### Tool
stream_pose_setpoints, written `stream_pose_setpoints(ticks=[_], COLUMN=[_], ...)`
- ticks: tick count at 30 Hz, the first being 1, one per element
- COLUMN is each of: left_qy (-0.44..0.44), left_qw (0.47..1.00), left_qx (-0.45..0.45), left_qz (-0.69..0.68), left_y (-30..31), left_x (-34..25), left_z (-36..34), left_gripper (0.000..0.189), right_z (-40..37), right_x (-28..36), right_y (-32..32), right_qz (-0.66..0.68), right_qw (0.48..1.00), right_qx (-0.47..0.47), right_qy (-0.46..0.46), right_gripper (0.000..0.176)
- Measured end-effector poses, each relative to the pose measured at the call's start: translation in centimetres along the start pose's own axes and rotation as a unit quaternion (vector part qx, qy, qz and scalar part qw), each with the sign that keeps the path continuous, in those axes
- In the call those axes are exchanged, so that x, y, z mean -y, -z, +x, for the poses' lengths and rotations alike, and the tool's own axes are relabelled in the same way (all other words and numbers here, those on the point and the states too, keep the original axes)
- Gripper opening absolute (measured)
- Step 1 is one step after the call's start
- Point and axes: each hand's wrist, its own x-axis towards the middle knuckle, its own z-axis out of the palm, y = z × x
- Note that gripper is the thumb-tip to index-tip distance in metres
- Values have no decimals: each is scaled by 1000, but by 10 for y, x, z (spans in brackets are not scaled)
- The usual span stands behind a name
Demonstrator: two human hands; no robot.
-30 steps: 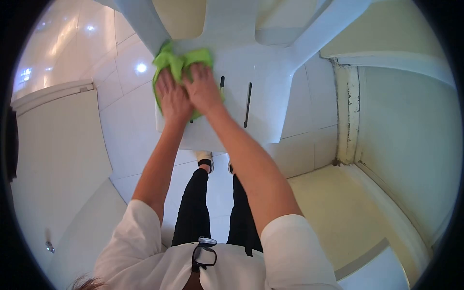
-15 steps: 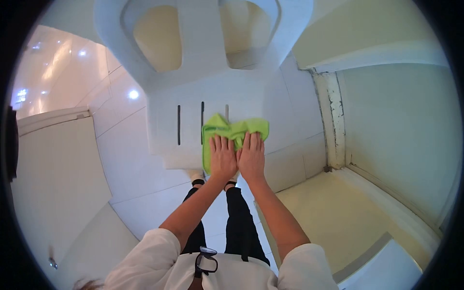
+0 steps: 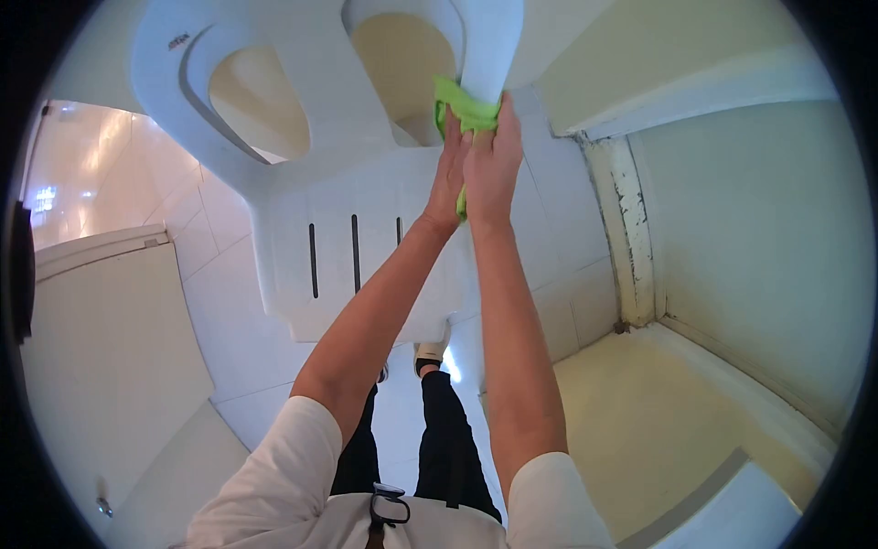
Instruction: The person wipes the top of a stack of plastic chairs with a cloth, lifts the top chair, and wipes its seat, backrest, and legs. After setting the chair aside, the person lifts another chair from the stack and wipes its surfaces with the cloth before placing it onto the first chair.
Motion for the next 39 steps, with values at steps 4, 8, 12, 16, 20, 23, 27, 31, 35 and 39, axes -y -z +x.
stream_pose_setpoints(ticks=[4, 8, 12, 16, 20, 23, 27, 31, 35, 39], left_qy=[36, 173, 160, 99, 3, -29, 64, 189, 332, 486], left_qw=[976, 812, 758, 601, 599, 544, 549, 662, 846, 797], left_qx=[-11, -46, -69, -16, -100, -126, -241, -439, -384, -348], left_qz=[-215, -555, -628, -793, -794, -829, -798, -577, -163, 89], left_y=[5, 29, 74, 150, 208, 240, 266, 273, 257, 214], left_x=[-112, -173, -204, -188, -147, -132, -153, -158, -110, -73], left_z=[44, 74, 96, 100, 69, 18, -81, -158, -227, -267], left_gripper=[53, 45, 34, 32, 30, 33, 30, 31, 41, 49], right_z=[53, 86, 99, 94, 33, -23, -105, -181, -226, -251], right_x=[87, 152, 199, 192, 189, 178, 157, 164, 104, 52], right_y=[1, -29, -83, -178, -237, -269, -274, -266, -264, -246], right_qz=[-141, -231, -330, -335, -296, -193, -175, -143, -197, -277], right_qw=[988, 971, 909, 794, 775, 712, 755, 769, 764, 633], right_qx=[23, 0, 1, -70, 147, 248, 456, 518, 582, 712], right_qy=[51, 55, 255, 503, 539, 628, 438, 347, 196, 125], right_gripper=[48, 50, 51, 65, 78, 57, 59, 58, 53, 47])
